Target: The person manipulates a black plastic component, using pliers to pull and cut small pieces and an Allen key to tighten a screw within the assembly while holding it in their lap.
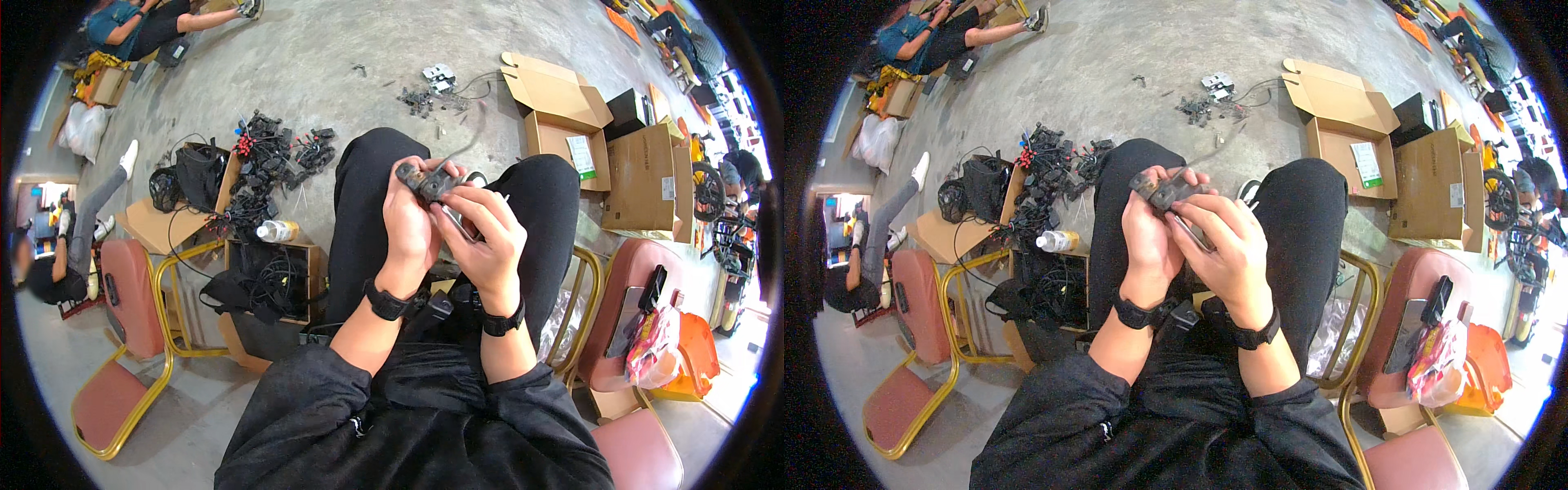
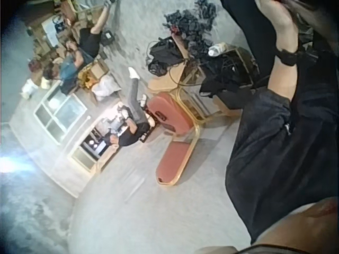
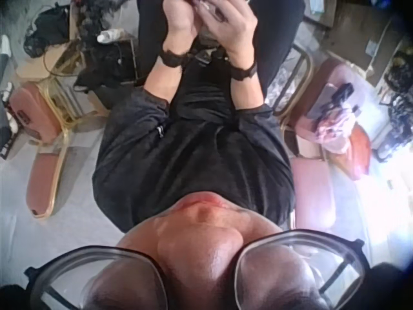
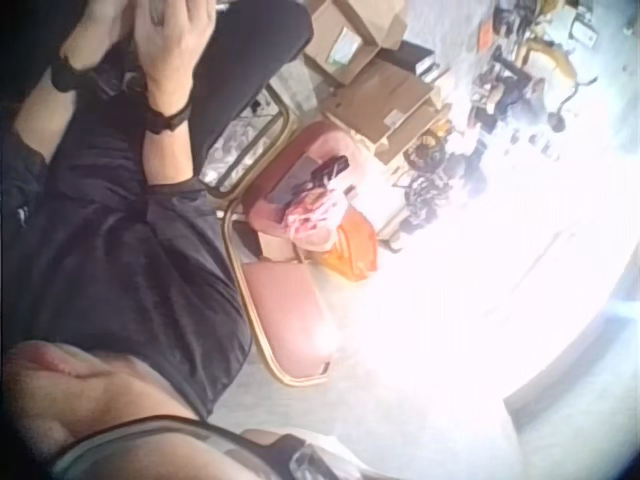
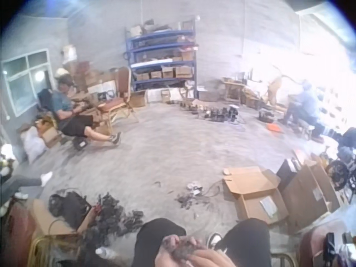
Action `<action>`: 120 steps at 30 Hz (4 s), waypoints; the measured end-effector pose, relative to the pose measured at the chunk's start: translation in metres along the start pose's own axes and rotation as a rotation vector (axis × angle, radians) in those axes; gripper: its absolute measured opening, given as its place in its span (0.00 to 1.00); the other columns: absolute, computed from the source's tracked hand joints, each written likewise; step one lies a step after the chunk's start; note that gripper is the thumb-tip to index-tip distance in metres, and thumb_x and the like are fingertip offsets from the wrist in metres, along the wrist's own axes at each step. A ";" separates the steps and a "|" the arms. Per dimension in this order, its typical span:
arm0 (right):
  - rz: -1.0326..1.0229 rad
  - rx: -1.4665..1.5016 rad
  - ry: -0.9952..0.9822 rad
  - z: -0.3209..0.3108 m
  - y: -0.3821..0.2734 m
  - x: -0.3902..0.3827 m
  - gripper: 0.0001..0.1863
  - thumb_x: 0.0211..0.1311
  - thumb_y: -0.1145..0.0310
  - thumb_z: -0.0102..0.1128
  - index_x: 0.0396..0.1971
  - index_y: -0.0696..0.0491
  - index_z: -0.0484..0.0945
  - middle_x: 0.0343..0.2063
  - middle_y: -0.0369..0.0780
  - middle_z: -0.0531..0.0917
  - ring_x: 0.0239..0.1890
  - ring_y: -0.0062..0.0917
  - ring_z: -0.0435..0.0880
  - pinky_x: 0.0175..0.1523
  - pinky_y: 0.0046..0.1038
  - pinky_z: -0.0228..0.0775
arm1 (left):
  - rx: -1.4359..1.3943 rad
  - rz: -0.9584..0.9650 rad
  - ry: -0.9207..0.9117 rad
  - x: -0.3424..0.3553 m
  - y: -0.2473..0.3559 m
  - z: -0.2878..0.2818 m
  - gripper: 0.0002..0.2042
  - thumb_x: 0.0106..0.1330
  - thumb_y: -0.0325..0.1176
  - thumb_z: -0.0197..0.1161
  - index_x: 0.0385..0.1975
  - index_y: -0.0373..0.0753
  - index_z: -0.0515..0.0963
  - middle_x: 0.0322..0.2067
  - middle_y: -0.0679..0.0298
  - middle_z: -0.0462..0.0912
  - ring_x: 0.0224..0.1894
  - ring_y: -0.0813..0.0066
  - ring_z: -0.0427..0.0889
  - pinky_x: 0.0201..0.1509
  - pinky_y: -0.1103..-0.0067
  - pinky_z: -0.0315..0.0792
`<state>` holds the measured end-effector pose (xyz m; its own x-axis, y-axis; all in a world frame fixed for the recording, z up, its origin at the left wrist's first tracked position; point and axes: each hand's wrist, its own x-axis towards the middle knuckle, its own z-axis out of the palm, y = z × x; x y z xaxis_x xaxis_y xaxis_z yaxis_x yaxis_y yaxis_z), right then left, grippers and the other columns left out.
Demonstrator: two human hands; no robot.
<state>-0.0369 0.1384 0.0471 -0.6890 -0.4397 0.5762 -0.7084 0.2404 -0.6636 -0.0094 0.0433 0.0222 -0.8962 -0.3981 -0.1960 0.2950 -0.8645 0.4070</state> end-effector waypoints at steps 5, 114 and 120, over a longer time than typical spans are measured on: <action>0.040 0.067 -0.052 0.002 0.000 -0.005 0.13 0.42 0.74 0.69 0.32 0.53 0.81 0.30 0.38 0.83 0.25 0.26 0.77 0.29 0.23 0.66 | 0.133 0.286 -0.011 0.001 0.003 0.002 0.11 0.71 0.40 0.41 0.32 0.41 0.63 0.31 0.57 0.73 0.41 0.60 0.73 0.45 0.67 0.70; 0.902 1.058 -0.102 -0.020 0.015 -0.001 0.10 0.56 0.64 0.65 0.24 0.56 0.80 0.15 0.26 0.72 0.15 0.05 0.60 0.19 0.13 0.44 | 0.574 0.084 -0.178 -0.006 0.016 -0.001 0.10 0.57 0.24 0.65 0.39 0.32 0.80 0.34 0.59 0.83 0.34 0.77 0.80 0.39 0.83 0.74; 0.899 1.014 -0.113 -0.018 0.010 0.001 0.08 0.56 0.67 0.64 0.28 0.57 0.81 0.20 0.29 0.76 0.18 0.06 0.64 0.22 0.12 0.51 | 0.437 0.078 -0.141 -0.005 0.018 0.002 0.08 0.59 0.24 0.62 0.38 0.31 0.79 0.32 0.61 0.82 0.31 0.77 0.80 0.36 0.83 0.74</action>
<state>-0.0471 0.1560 0.0499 -0.7979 -0.5496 -0.2476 0.4325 -0.2358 -0.8703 -0.0001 0.0302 0.0327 -0.9221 -0.3850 -0.0387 0.2234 -0.6113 0.7592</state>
